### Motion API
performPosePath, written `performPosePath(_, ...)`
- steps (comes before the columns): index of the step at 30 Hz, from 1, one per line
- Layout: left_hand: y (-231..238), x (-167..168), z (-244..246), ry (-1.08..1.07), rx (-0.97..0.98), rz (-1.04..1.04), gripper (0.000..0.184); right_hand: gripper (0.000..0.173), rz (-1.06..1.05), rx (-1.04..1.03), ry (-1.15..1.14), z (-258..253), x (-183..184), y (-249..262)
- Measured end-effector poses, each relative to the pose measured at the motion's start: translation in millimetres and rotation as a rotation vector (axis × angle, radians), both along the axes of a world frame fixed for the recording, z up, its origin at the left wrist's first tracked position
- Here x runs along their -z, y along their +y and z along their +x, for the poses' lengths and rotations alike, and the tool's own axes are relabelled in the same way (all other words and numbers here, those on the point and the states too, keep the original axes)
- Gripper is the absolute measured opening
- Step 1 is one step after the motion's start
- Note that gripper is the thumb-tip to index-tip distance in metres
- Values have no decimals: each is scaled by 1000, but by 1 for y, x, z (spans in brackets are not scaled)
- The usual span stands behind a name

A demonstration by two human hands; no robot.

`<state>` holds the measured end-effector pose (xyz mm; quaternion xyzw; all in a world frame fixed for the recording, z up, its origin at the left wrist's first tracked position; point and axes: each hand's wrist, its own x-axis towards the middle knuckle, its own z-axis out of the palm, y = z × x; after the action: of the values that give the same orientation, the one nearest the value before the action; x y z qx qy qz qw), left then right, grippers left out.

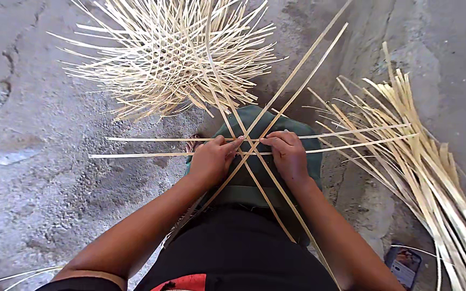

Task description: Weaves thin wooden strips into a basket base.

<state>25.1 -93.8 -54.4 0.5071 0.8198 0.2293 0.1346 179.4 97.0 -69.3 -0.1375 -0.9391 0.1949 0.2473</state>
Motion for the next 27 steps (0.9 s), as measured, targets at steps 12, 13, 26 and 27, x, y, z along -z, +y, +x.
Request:
performPosePath(12,-1,19,-35,-395,47,137,42,51,-57,96,-228,27,9,-51)
performPosePath(13,0,11,-33,-306,37,103,41,50,-72,100,-223,27,9,-51)
performPosePath(26,110,-52,47,-135,358,-246,58,53,-1193,105,323,70,-43,-39)
performPosePath(27,113,-50,48,-121,361,-271,56,53,-1257,169,362,85,-53,-36)
